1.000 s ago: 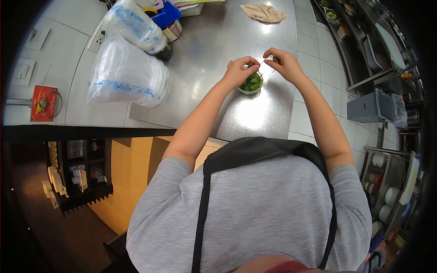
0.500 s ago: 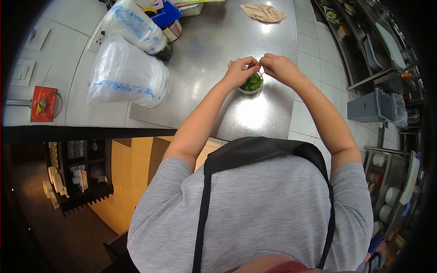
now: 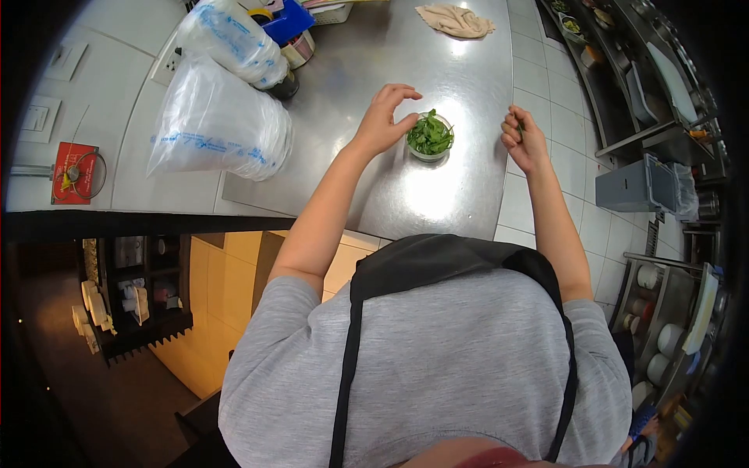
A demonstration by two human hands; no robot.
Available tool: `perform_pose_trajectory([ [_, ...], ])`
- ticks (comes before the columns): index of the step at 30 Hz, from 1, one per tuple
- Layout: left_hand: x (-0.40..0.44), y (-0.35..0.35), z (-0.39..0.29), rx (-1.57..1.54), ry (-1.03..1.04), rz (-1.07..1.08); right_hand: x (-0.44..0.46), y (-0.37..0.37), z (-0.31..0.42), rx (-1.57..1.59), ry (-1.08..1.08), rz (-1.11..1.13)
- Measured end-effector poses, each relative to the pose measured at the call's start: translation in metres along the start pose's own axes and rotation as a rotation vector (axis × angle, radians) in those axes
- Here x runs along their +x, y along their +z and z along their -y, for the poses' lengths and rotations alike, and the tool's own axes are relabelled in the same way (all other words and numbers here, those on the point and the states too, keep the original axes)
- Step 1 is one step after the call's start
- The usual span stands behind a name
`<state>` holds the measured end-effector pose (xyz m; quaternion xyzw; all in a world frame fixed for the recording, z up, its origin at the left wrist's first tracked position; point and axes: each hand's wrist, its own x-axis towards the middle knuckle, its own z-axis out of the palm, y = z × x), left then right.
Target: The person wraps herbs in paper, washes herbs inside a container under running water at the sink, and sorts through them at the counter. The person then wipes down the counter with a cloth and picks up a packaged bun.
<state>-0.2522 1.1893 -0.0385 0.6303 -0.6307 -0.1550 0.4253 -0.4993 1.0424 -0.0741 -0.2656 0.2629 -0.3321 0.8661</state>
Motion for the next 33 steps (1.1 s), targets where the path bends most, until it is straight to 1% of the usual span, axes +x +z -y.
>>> perform_pose_trajectory([
  [2, -0.005, 0.0, -0.002, 0.02, -0.023, 0.013, -0.004, -0.009, 0.0, 0.031, -0.007, -0.04],
  [4, -0.01, 0.007, -0.011, 0.373, 0.067, 0.084, -0.005, -0.016, -0.003, 0.034, 0.0, -0.03],
  [5, -0.013, 0.012, -0.013, 0.373, 0.07, 0.084, -0.007, -0.013, -0.004, 0.003, 0.017, -0.047],
  [7, -0.019, 0.023, -0.012, 0.554, 0.033, 0.171, -0.012, -0.008, -0.007, -0.069, 0.048, -0.091],
  [11, -0.024, 0.024, -0.003, 0.451, -0.034, 0.219, -0.024, -0.01, -0.007, -0.136, 0.069, -0.057],
  [13, -0.028, 0.014, 0.0, 0.311, 0.022, 0.058, -0.034, -0.011, -0.003, -0.161, 0.056, -0.094],
  [14, -0.031, 0.008, -0.002, 0.31, 0.025, 0.06, -0.037, -0.016, -0.002, -0.16, 0.054, -0.097],
  [16, -0.037, 0.0, -0.006, 0.483, -0.03, 0.099, -0.046, -0.031, 0.0, -0.165, 0.037, -0.147],
  [17, -0.039, 0.002, -0.005, 0.479, -0.03, 0.107, -0.051, -0.035, 0.0, -0.167, 0.028, -0.188],
  [19, -0.041, 0.006, -0.004, 0.53, 0.04, 0.177, -0.06, -0.045, -0.002, -0.157, 0.025, -0.223],
  [23, -0.033, 0.013, -0.012, 0.459, 0.049, 0.17, -0.081, -0.055, -0.004, -0.129, -0.007, -0.319],
  [25, -0.03, 0.015, -0.024, 0.398, 0.126, 0.11, -0.092, -0.065, -0.005, -0.116, -0.024, -0.349],
  [26, -0.03, 0.017, -0.024, 0.393, 0.134, 0.128, -0.097, -0.067, -0.005, -0.113, -0.035, -0.359],
  [28, -0.027, 0.022, -0.026, 0.495, 0.134, 0.246, -0.108, -0.071, -0.004, -0.104, -0.057, -0.402],
  [32, -0.024, 0.02, -0.029, 0.518, 0.125, 0.276, -0.134, -0.112, 0.01, -0.096, -0.086, -0.417],
  [33, -0.022, 0.021, -0.029, 0.408, 0.066, 0.303, -0.141, -0.125, 0.017, -0.107, -0.104, -0.45],
])
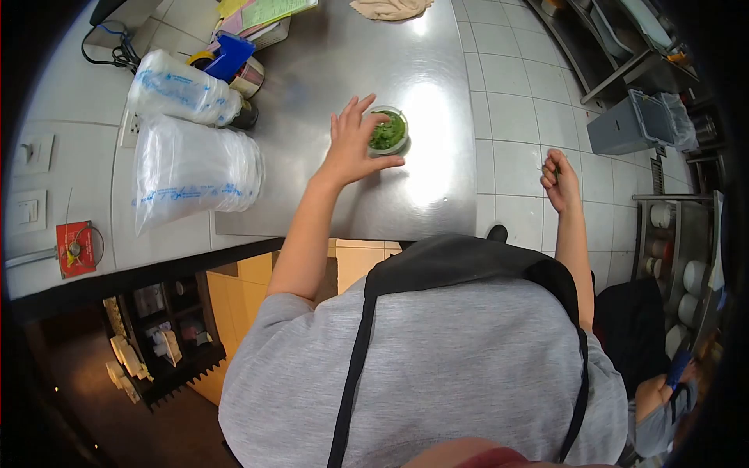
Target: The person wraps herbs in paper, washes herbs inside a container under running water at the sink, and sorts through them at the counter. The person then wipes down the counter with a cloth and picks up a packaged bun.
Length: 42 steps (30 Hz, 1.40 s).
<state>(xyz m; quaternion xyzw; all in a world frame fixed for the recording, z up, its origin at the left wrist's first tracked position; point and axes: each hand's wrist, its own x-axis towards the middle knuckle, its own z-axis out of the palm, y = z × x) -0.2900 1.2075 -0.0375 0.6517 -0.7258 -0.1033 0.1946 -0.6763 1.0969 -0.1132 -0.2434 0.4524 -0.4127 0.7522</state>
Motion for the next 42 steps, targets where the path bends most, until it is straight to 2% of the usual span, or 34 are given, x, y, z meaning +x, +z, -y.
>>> perform_pose_trajectory([
  [1, 0.002, 0.0, 0.0, -0.116, -0.04, 0.026, 0.002, -0.016, 0.007, -0.011, -0.017, -0.027],
  [3, 0.01, 0.001, -0.005, -0.001, -0.023, 0.099, 0.013, -0.058, 0.024, -0.009, -0.009, -0.021],
  [5, 0.02, 0.005, -0.014, -0.048, -0.141, 0.146, 0.025, -0.104, 0.042, 0.03, -0.017, -0.073],
  [6, 0.026, 0.007, -0.016, -0.044, -0.207, 0.154, 0.03, -0.125, 0.052, 0.041, -0.011, -0.067],
  [9, 0.039, 0.011, -0.024, 0.037, -0.235, 0.175, 0.029, -0.189, 0.083, 0.082, -0.061, -0.14],
  [11, 0.044, 0.023, -0.022, 0.116, -0.22, 0.105, 0.031, -0.233, 0.101, 0.172, -0.058, -0.203],
  [13, 0.051, 0.027, -0.03, 0.161, -0.287, 0.129, 0.031, -0.268, 0.124, 0.294, -0.095, -0.228],
  [17, 0.068, 0.03, -0.041, 0.065, -0.449, 0.119, 0.051, -0.317, 0.175, 0.384, -0.219, -0.327],
  [20, 0.107, 0.028, -0.059, 0.125, -0.485, 0.162, 0.086, -0.347, 0.22, 0.471, -0.349, -0.447],
  [24, 0.187, 0.022, -0.063, 0.059, -0.414, 0.103, 0.133, -0.372, 0.325, 0.544, -0.55, -0.488],
  [25, 0.21, 0.017, -0.067, 0.06, -0.403, 0.118, 0.134, -0.369, 0.355, 0.521, -0.667, -0.446],
  [28, 0.288, 0.012, -0.076, 0.028, -0.272, 0.011, 0.124, -0.348, 0.452, 0.262, -0.982, -0.542],
  [30, 0.34, 0.008, -0.083, 0.046, -0.234, 0.006, 0.116, -0.33, 0.52, 0.103, -1.192, -0.682],
  [33, 0.408, 0.007, -0.091, 0.065, -0.2, 0.046, 0.106, -0.299, 0.585, -0.112, -1.491, -0.681],
  [35, 0.448, 0.008, -0.095, 0.115, -0.158, 0.091, 0.118, -0.289, 0.612, -0.105, -1.631, -0.805],
  [39, 0.516, 0.016, -0.101, 0.139, -0.088, 0.088, 0.179, -0.355, 0.647, -0.129, -1.671, -0.798],
  [41, 0.548, 0.026, -0.11, 0.122, -0.111, 0.094, 0.244, -0.429, 0.643, -0.302, -1.546, -1.111],
  [42, 0.563, 0.031, -0.117, 0.131, -0.141, 0.11, 0.284, -0.494, 0.639, -0.925, -1.39, -1.573],
])
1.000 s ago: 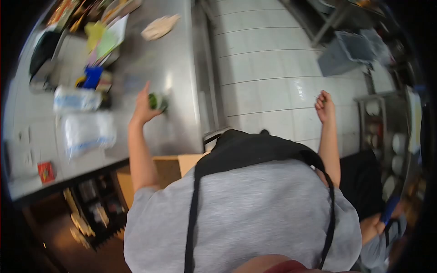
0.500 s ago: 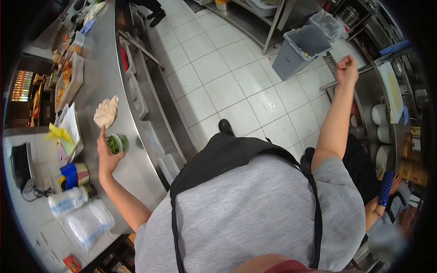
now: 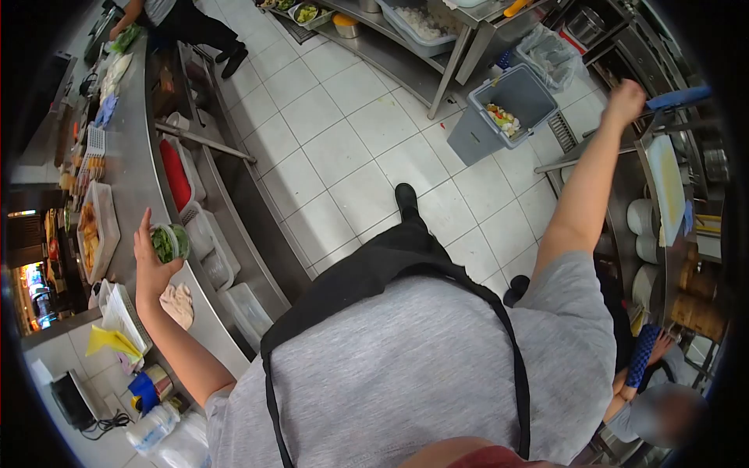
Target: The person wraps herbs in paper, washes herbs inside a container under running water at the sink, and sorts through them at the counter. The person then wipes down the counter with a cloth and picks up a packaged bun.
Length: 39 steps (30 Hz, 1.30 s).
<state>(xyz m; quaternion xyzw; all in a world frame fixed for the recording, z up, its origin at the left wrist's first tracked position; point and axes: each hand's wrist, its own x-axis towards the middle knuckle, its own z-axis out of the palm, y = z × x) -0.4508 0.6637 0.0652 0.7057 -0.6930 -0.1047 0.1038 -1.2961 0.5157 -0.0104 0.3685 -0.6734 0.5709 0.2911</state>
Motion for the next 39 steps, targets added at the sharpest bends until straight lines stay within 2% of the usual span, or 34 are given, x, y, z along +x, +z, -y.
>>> perform_pose_trajectory([
  [1, 0.014, 0.001, -0.009, 0.011, -0.03, 0.02, -0.022, 0.031, -0.053, 0.067, 0.273, 0.43],
  [2, 0.028, 0.005, -0.013, 0.008, -0.034, 0.028, -0.058, 0.05, -0.057, 0.249, 0.645, 0.681],
  [3, 0.042, 0.007, -0.023, 0.017, -0.033, 0.038, -0.081, 0.06, -0.051, 0.036, 0.906, 0.887],
  [5, 0.071, 0.009, -0.043, -0.029, -0.064, 0.051, -0.095, 0.079, -0.057, 0.037, 1.236, 0.97],
  [8, 0.113, 0.012, -0.063, -0.106, -0.049, 0.062, -0.099, 0.111, -0.094, 0.189, 1.31, 0.832],
  [10, 0.132, 0.011, -0.069, -0.089, -0.073, 0.048, -0.091, 0.136, -0.122, 0.197, 1.31, 0.808],
  [11, 0.142, 0.014, -0.07, -0.09, -0.108, 0.037, -0.085, 0.148, -0.141, 0.154, 1.238, 0.87],
  [13, 0.161, 0.015, -0.068, -0.154, -0.035, 0.029, -0.085, 0.183, -0.22, 0.159, 1.154, 0.818],
  [14, 0.167, 0.014, -0.067, -0.149, -0.059, 0.031, -0.084, 0.19, -0.228, 0.193, 1.018, 0.754],
  [15, 0.177, 0.011, -0.067, -0.14, -0.084, 0.025, -0.074, 0.187, -0.208, -0.276, 0.714, 0.842],
  [16, 0.185, 0.007, -0.066, -0.136, -0.107, 0.027, -0.079, 0.195, -0.252, -0.554, 0.397, 0.814],
  [17, 0.192, 0.002, -0.061, -0.133, -0.131, 0.036, -0.073, 0.202, -0.244, -0.881, 0.499, 0.929],
  [18, 0.199, -0.001, -0.051, -0.134, -0.136, 0.025, -0.088, 0.208, -0.229, -0.914, 0.528, 0.9],
  [20, 0.217, -0.012, -0.03, -0.129, -0.177, -0.021, -0.138, 0.23, -0.188, -0.576, 0.729, 0.848],
  [21, 0.226, -0.018, -0.021, -0.127, -0.177, -0.001, -0.168, 0.239, -0.162, -0.431, 0.828, 0.894],
  [25, 0.275, -0.037, 0.034, -0.083, -0.196, 0.02, -0.292, 0.274, -0.051, -0.141, 1.047, 1.235],
  [31, 0.344, -0.075, 0.14, -0.058, -0.204, -0.005, -0.395, 0.35, 0.119, -0.003, 0.994, 1.708],
  [36, 0.409, -0.083, 0.219, -0.062, -0.308, -0.018, -0.405, 0.448, 0.191, -0.009, 0.856, 1.808],
  [39, 0.45, -0.07, 0.268, -0.127, -0.401, -0.064, -0.407, 0.53, 0.215, -0.083, 0.741, 1.855],
])
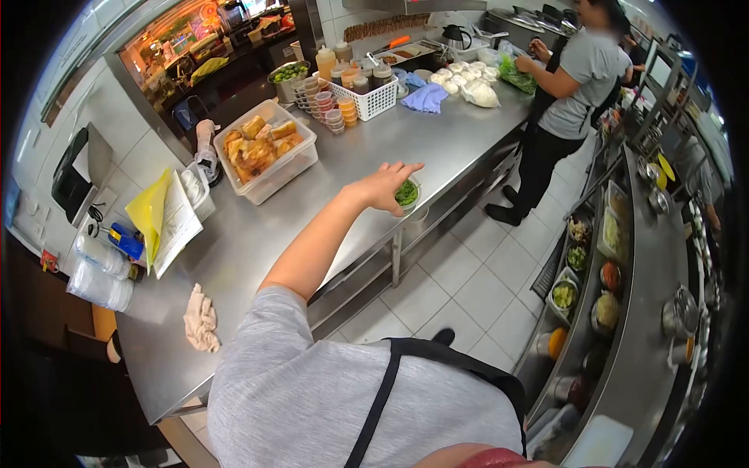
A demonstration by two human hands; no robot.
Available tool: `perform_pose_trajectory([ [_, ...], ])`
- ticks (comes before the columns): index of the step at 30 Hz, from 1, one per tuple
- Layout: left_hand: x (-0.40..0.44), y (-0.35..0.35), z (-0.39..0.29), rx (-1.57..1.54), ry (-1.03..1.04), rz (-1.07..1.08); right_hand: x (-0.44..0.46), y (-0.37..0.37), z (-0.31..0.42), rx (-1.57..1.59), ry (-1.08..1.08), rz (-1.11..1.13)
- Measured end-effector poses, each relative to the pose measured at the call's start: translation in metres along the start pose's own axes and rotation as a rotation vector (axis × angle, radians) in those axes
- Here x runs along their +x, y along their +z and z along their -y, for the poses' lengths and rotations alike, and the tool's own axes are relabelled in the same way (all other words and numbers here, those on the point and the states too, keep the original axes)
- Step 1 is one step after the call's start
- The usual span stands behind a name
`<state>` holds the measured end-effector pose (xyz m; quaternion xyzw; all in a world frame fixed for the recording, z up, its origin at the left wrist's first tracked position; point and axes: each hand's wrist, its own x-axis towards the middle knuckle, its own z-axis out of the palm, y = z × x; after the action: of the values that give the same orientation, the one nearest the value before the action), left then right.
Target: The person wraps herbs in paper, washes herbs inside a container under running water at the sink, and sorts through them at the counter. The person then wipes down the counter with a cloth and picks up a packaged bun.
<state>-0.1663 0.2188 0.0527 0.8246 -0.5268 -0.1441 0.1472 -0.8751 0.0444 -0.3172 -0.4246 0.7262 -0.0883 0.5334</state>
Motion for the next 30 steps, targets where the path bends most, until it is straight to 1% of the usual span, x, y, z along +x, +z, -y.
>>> perform_pose_trajectory([
  [2, 0.041, 0.019, 0.032, -0.028, -0.015, -0.065, 0.053, 0.004, 0.046, -0.153, 0.034, -0.004],
  [4, 0.074, 0.044, 0.058, -0.063, -0.036, -0.121, 0.096, 0.019, 0.106, -0.157, -0.008, 0.041],
  [6, 0.106, 0.054, 0.075, -0.088, -0.103, -0.225, 0.136, 0.032, 0.177, -0.121, -0.078, 0.114],
  [7, 0.119, 0.057, 0.081, -0.1, -0.111, -0.226, 0.188, 0.048, 0.206, -0.102, -0.276, 0.233],
  [8, 0.132, 0.06, 0.089, -0.099, -0.173, -0.302, 0.247, 0.063, 0.223, -0.085, -0.466, 0.35],
  [9, 0.147, 0.063, 0.091, -0.102, -0.235, -0.377, 0.218, 0.099, 0.299, -0.145, -0.453, 0.367],
  [10, 0.165, 0.062, 0.096, -0.116, -0.245, -0.378, 0.166, 0.117, 0.386, -0.363, -0.743, 0.423],
  [11, 0.178, 0.062, 0.099, -0.183, -0.256, -0.488, 0.213, 0.154, 0.418, -0.471, -0.813, 0.334],
  [12, 0.185, 0.068, 0.1, -0.254, -0.277, -0.59, 0.238, 0.19, 0.467, -0.759, -1.083, 0.317],
  [13, 0.193, 0.072, 0.1, -0.272, -0.308, -0.581, 0.174, 0.226, 0.521, -0.424, -1.071, 0.465],
  [15, 0.216, 0.065, 0.097, -0.291, -0.333, -0.724, 0.138, 0.305, 0.608, -0.475, -1.269, 0.603],
  [16, 0.226, 0.065, 0.097, -0.296, -0.349, -0.726, 0.101, 0.339, 0.647, -0.409, -1.259, 0.781],
  [17, 0.236, 0.064, 0.098, -0.341, -0.354, -0.745, 0.073, 0.374, 0.674, -0.418, -1.294, 0.778],
  [18, 0.247, 0.06, 0.101, -0.38, -0.355, -0.764, 0.03, 0.399, 0.7, -0.407, -1.359, 0.865],
  [19, 0.259, 0.057, 0.105, -0.377, -0.362, -0.761, 0.005, 0.426, 0.723, -0.528, -1.337, 0.892],
  [20, 0.269, 0.055, 0.11, -0.394, -0.342, -0.774, -0.031, 0.443, 0.738, -0.588, -1.43, 0.868],
  [21, 0.278, 0.056, 0.114, -0.416, -0.321, -0.782, -0.037, 0.473, 0.747, -0.478, -1.372, 1.023],
  [22, 0.29, 0.052, 0.122, -0.414, -0.32, -0.786, -0.048, 0.498, 0.755, -0.436, -1.21, 1.097],
  [24, 0.306, 0.056, 0.133, -0.481, -0.231, -0.812, -0.063, 0.53, 0.769, -0.483, -1.218, 1.074],
  [26, 0.323, 0.055, 0.141, -0.477, -0.212, -0.836, -0.069, 0.56, 0.789, -0.632, -1.111, 1.034],
  [28, 0.335, 0.053, 0.146, -0.384, -0.153, -0.84, -0.063, 0.581, 0.805, -0.703, -1.11, 1.063],
  [30, 0.345, 0.053, 0.149, -0.391, -0.163, -0.861, -0.053, 0.592, 0.817, -0.703, -1.053, 1.129],
])
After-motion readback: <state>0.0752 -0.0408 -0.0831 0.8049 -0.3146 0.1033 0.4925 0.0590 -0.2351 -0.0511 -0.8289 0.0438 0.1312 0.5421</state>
